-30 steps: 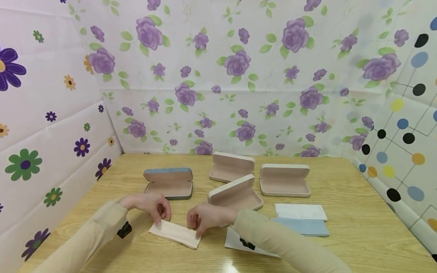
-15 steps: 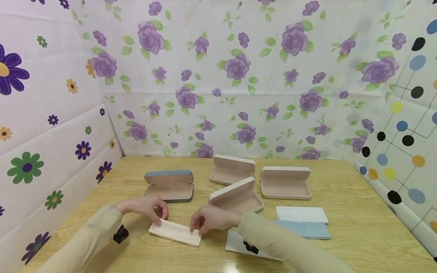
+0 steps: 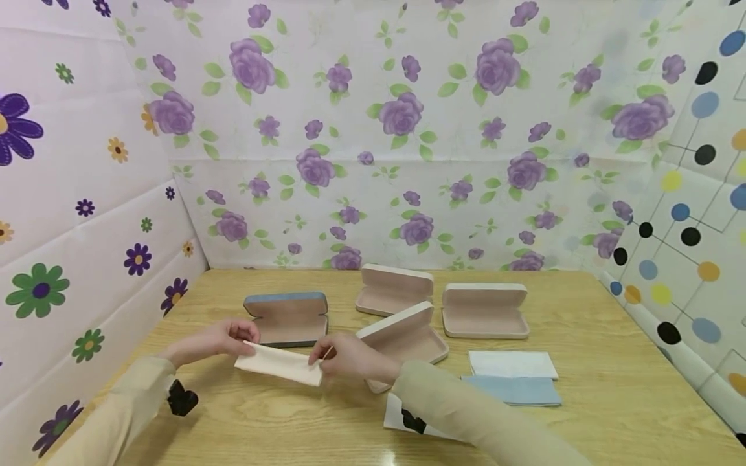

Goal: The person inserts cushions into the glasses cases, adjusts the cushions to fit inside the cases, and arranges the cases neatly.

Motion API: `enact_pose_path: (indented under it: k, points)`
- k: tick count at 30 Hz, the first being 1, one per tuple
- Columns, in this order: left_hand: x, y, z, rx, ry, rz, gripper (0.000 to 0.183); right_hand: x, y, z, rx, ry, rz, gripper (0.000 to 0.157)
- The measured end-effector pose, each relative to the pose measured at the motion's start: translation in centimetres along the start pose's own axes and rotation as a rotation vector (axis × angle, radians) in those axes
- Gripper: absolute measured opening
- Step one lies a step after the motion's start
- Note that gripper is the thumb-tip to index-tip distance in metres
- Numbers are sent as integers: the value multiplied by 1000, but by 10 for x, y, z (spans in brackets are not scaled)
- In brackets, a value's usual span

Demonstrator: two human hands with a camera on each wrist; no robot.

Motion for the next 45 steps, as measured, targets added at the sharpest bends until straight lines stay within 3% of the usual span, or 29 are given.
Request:
enact_pose_path:
  k: [3, 8, 11, 17, 21, 25, 28, 34, 39, 45]
  points:
    - [-1, 6, 6, -35, 30, 21, 20, 6, -5, 0, -48, -61, -22, 15]
    - [-4, 10, 15, -111, 109, -22, 18, 11, -17, 2, -132, -189, -71, 15]
    - [-6, 12, 18, -178, 108, -37, 21, 12, -26, 4, -209, -244, -103, 15]
    - [-1, 18, 22, -293, 54, 15, 29, 16, -43, 6, -393, -244, -160, 9]
    - [6, 18, 23, -369, 145, 30, 36, 16, -52, 2, -501, -238, -199, 5]
    - [9, 13, 22, -417, 254, -34, 38, 13, -59, -2, -607, -257, -218, 6]
    - [10, 10, 21, -443, 277, -79, 34, 10, -63, -4, -666, -270, -228, 6]
    - [15, 5, 19, -508, 200, -46, 33, 2, -68, -11, -712, -304, -264, 10]
    - [16, -1, 17, -566, 82, -23, 28, -11, -70, -14, -772, -256, -327, 16]
    - [16, -6, 16, -613, 69, -32, 9, -18, -73, -17, -821, -245, -329, 20]
Point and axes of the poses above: each hand's wrist, its own y-axis away from the middle knuckle, its own z-axis out of the back of the hand, x = y × z, the point moved 2 cm from there along -y, towards the middle knuckle, and after that the axes turned 1 degree about -z, right-handed, at the moved point
